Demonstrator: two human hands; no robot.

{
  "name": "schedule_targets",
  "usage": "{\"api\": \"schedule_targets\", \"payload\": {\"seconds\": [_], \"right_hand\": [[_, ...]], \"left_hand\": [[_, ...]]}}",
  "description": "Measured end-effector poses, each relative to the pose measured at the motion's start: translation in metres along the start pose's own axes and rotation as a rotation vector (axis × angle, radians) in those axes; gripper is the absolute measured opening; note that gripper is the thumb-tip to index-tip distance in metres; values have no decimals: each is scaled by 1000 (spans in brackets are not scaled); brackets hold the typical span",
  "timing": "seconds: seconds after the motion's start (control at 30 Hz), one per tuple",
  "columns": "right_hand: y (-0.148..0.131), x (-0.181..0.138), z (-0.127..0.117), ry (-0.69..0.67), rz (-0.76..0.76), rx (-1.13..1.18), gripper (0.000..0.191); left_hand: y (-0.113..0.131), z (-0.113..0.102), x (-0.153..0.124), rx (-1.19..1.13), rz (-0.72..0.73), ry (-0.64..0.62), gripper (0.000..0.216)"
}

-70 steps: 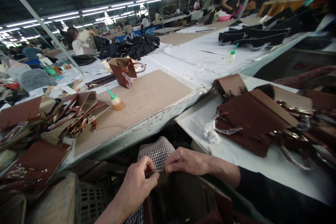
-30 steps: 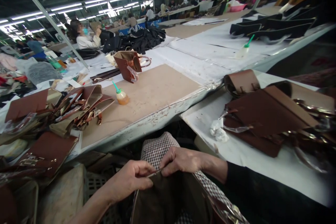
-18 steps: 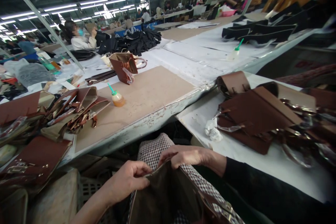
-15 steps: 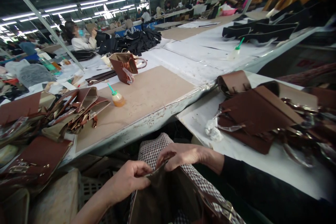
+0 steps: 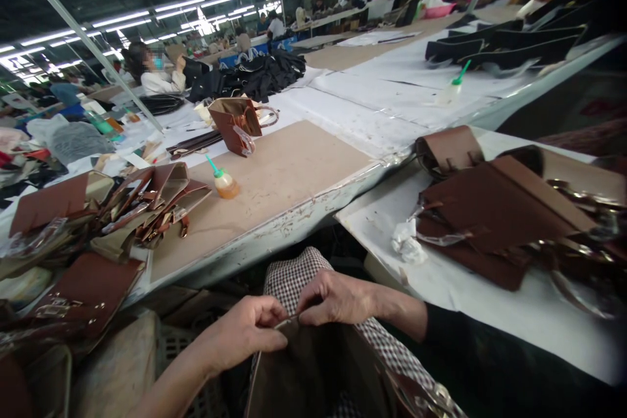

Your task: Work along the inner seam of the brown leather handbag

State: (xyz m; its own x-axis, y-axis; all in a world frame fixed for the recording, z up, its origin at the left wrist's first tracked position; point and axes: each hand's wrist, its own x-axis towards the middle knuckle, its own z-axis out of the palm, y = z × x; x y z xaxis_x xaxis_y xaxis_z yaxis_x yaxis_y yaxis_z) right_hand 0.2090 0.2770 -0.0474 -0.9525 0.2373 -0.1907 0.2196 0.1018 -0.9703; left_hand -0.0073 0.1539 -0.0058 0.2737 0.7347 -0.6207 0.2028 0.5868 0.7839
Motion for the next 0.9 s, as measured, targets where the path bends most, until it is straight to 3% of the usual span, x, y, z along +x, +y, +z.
{"api": "schedule_targets", "payload": {"seconds": [0.2, 0.3, 0.4, 0.57, 0.9], "right_hand": [[4, 0, 1, 44, 40, -8, 24], [-1, -1, 6, 77, 54, -32, 22], [-5, -5, 10, 103, 55, -24, 21], [-8, -9, 13, 108, 40, -80, 20], [-20, -13, 9, 92, -20, -185, 20]], "left_hand": [[9, 0, -4, -33, -41, -98, 31], [15, 7, -3, 270, 19, 11, 12], [19, 18, -1, 583, 76, 166, 35], [22, 29, -4, 708, 95, 192, 39], [15, 36, -79, 995, -62, 160, 40]]}}
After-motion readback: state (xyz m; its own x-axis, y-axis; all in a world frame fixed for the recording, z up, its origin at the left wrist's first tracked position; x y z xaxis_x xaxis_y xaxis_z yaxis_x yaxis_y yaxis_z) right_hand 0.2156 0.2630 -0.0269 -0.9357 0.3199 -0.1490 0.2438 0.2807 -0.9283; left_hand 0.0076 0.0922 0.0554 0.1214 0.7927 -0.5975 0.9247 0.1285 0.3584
